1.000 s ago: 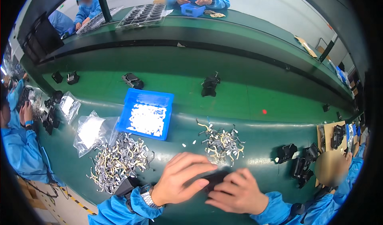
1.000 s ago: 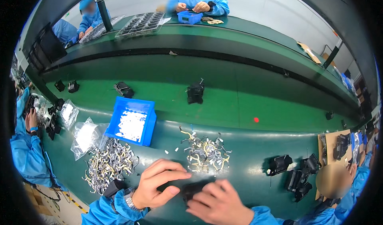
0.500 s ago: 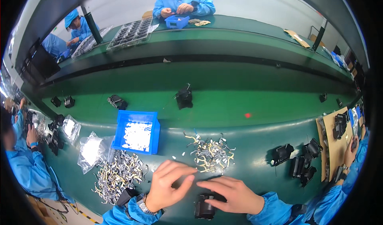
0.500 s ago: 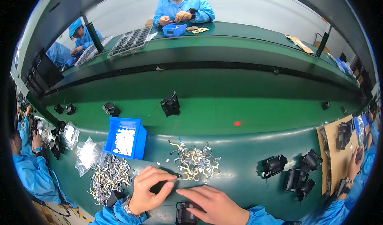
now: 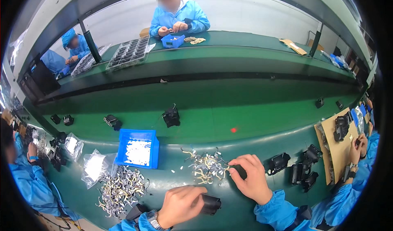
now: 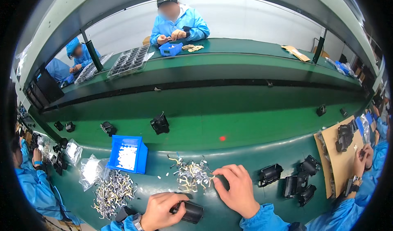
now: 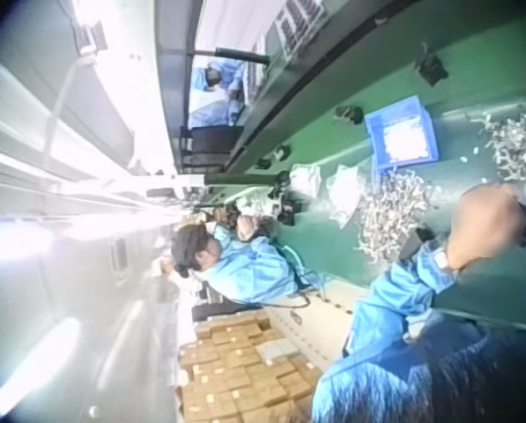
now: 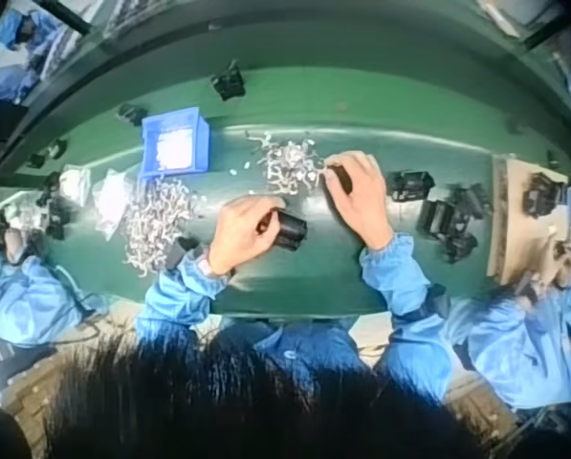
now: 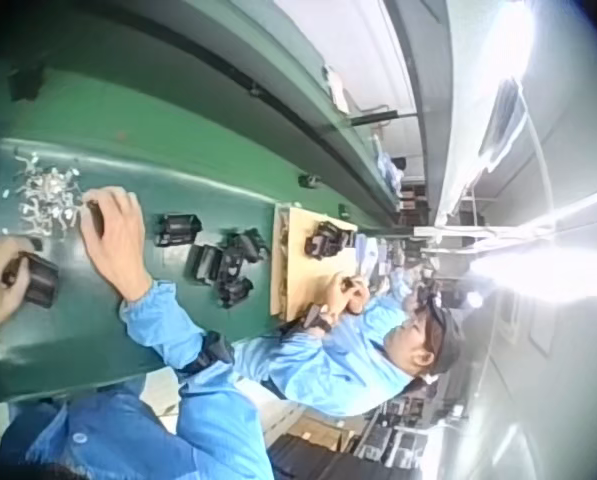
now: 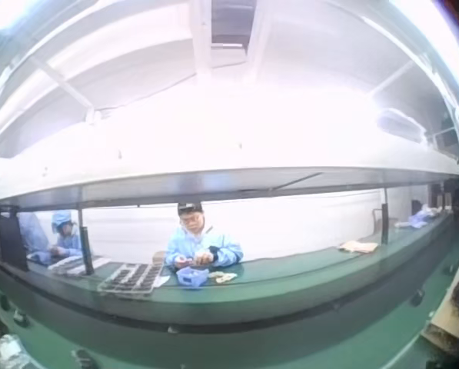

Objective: Assembling small plastic and metal components at a factory workbench.

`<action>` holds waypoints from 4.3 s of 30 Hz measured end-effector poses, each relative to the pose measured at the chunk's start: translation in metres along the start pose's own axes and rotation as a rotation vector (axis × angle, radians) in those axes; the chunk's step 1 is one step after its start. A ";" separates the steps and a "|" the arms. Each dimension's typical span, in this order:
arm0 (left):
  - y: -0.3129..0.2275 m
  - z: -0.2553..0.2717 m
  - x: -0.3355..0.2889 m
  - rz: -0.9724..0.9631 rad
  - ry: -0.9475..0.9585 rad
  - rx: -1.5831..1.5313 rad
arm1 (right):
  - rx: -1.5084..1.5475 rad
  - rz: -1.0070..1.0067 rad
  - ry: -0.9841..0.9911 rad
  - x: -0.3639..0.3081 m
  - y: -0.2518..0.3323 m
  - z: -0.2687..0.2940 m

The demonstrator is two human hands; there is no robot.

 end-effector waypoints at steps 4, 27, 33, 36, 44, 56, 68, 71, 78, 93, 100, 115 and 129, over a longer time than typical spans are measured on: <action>-0.001 -0.016 -0.004 0.115 0.012 0.088 | -0.036 0.032 0.067 0.003 0.001 -0.013; 0.019 0.017 -0.006 0.140 -0.078 -0.073 | -0.162 0.062 0.118 0.012 0.008 -0.026; 0.018 0.018 -0.008 0.134 -0.087 -0.122 | 0.209 -0.223 0.001 0.007 -0.012 -0.014; 0.017 0.014 -0.008 0.121 -0.092 -0.234 | 0.568 -0.369 -0.001 -0.007 -0.003 -0.024; 0.010 0.018 -0.003 0.000 -0.234 -0.439 | 0.940 -0.442 0.172 -0.043 0.016 -0.055; -0.011 0.038 -0.005 -0.222 -0.264 0.077 | 0.835 -0.307 0.268 -0.036 0.030 -0.050; -0.006 0.028 -0.010 -0.113 -0.286 -0.070 | 0.575 -0.230 0.162 -0.032 0.034 -0.043; -0.002 0.028 -0.008 -0.055 -0.276 -0.140 | 0.540 -0.207 0.163 -0.033 0.037 -0.046; 0.016 0.024 -0.004 0.152 -0.140 -0.279 | 0.260 0.035 0.154 -0.018 0.067 -0.042; 0.026 0.101 0.020 0.124 -0.331 0.633 | 0.361 0.081 0.096 -0.027 0.047 -0.019; -0.036 0.045 0.008 -0.326 -0.092 0.373 | 0.302 0.202 0.463 -0.029 0.065 -0.049; 0.016 0.030 0.014 -0.067 0.120 -0.264 | 0.777 0.030 0.446 -0.019 0.053 -0.024; 0.011 -0.013 -0.010 -0.238 0.318 -0.014 | 0.447 0.277 0.854 -0.029 0.063 -0.044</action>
Point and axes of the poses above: each hand's wrist, its own x-axis towards the middle knuckle, its own z-axis out of the back of the hand, y = z × x, the point moved 9 cm from there along x, towards the middle knuckle, and after that the axes turned 11 degrees about x, right-handed, at the moved point
